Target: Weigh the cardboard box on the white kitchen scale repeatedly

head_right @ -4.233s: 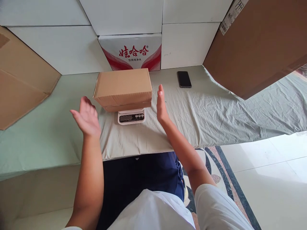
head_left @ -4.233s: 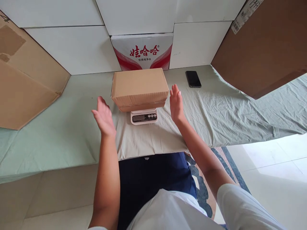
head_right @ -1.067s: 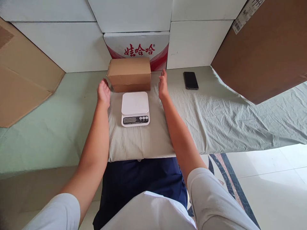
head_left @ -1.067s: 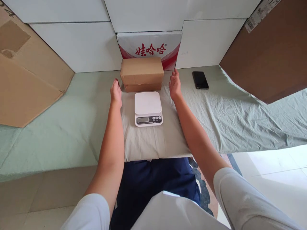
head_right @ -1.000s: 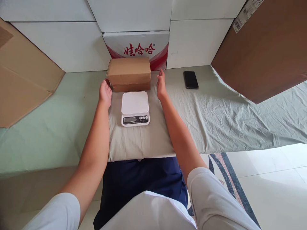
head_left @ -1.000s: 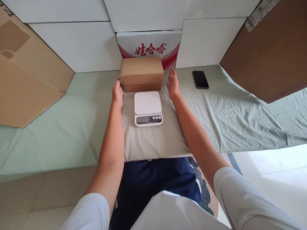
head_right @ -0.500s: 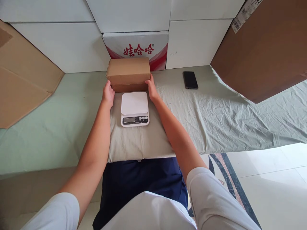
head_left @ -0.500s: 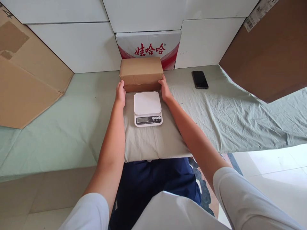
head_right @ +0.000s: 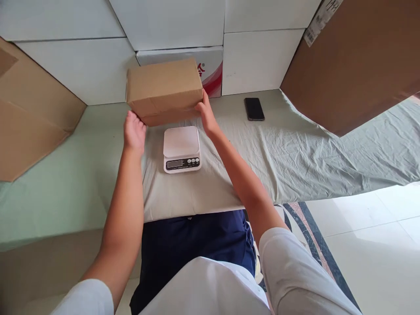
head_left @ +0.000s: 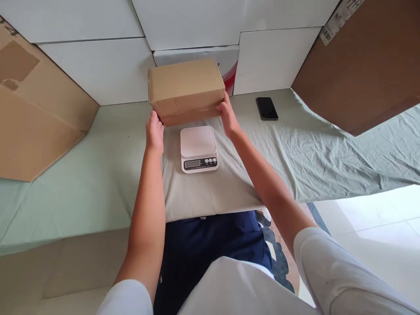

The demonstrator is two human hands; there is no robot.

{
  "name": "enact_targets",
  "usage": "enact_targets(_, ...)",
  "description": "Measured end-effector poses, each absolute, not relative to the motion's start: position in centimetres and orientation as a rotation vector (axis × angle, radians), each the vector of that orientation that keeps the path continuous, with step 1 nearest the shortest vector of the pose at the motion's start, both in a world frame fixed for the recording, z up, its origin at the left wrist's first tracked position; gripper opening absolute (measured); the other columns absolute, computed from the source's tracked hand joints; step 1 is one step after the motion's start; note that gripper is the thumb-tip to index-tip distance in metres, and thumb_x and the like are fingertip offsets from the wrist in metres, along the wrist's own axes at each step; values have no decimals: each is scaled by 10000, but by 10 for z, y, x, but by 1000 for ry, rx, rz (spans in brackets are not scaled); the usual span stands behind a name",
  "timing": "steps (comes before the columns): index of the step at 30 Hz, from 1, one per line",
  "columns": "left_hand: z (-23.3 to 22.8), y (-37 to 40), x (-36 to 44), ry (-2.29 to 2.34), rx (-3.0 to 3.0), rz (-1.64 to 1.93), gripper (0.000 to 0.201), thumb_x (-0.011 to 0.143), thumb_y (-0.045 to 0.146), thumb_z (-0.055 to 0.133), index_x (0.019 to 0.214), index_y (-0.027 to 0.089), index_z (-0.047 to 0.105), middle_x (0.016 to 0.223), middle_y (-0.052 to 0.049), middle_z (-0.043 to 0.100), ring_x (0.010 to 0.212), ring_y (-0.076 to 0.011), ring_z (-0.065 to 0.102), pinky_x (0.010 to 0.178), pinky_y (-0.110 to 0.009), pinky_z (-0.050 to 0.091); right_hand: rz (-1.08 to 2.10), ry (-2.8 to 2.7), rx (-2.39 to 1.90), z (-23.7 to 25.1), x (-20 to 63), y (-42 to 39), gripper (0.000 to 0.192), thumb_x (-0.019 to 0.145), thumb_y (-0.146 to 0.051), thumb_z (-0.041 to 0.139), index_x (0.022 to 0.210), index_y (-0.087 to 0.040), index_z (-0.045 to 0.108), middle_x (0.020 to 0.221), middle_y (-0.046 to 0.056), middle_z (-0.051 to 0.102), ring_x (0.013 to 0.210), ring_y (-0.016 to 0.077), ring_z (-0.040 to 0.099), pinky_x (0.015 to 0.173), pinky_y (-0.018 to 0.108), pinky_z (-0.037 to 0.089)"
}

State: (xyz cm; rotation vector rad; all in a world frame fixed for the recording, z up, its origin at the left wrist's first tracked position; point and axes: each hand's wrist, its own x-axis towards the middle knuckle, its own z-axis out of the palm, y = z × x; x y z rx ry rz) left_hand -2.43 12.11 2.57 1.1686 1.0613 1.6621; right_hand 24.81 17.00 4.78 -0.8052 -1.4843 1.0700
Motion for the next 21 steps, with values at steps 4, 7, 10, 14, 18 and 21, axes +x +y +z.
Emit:
enact_targets(4,30,60,-17,1045,1248,1654,893,802,975,721,1420,334,785,1679,-74,689,1756,-349,434,1453,-467,359,1087,-1478,-758,55,261,114,703,907,-532,599,1576,-342,499,1793,-4,514,1806,378,255,1529,655,222)
enact_targets(7,26,23,-10,1055,1255,1652,809,847,937,702,1398,353,804,1660,-70,703,1748,-346,449,1442,-465,378,1146,-1462,-776,45,268,73,746,851,-475,651,1571,-356,495,1824,-14,480,1800,363,282,1534,617,249)
enact_targets(10,18,4,-4,1071,1253,1662,777,884,926,650,1406,372,803,1656,-64,705,1728,-348,478,1433,-479,394,1170,-1445,-794,33,272,49,793,799,-419,642,1572,-381,471,1833,-25,470,1793,350,296,1537,604,249)
enact_targets(14,8,0,-2,1108,1217,1652,784,879,934,636,1410,382,801,1642,-66,714,1722,-344,487,1430,-476,398,1158,-1454,-825,25,271,40,842,803,-411,601,1628,-381,434,1825,-8,461,1764,344,337,1520,584,286)
enact_targets(18,5,-1,-1,1115,1170,1649,780,856,920,686,1378,354,814,1633,-81,719,1715,-357,496,1427,-486,396,1190,-1432,-859,24,269,38,874,806,-423,603,1659,-376,418,1800,9,489,1721,357,386,1493,606,331)
enact_targets(21,6,-2,-1,1103,1128,1664,790,826,915,728,1340,324,828,1621,-105,727,1699,-384,515,1417,-513,407,1206,-1415,-860,25,268,35,879,788,-402,610,1648,-384,428,1796,5,493,1726,352,374,1505,616,309)
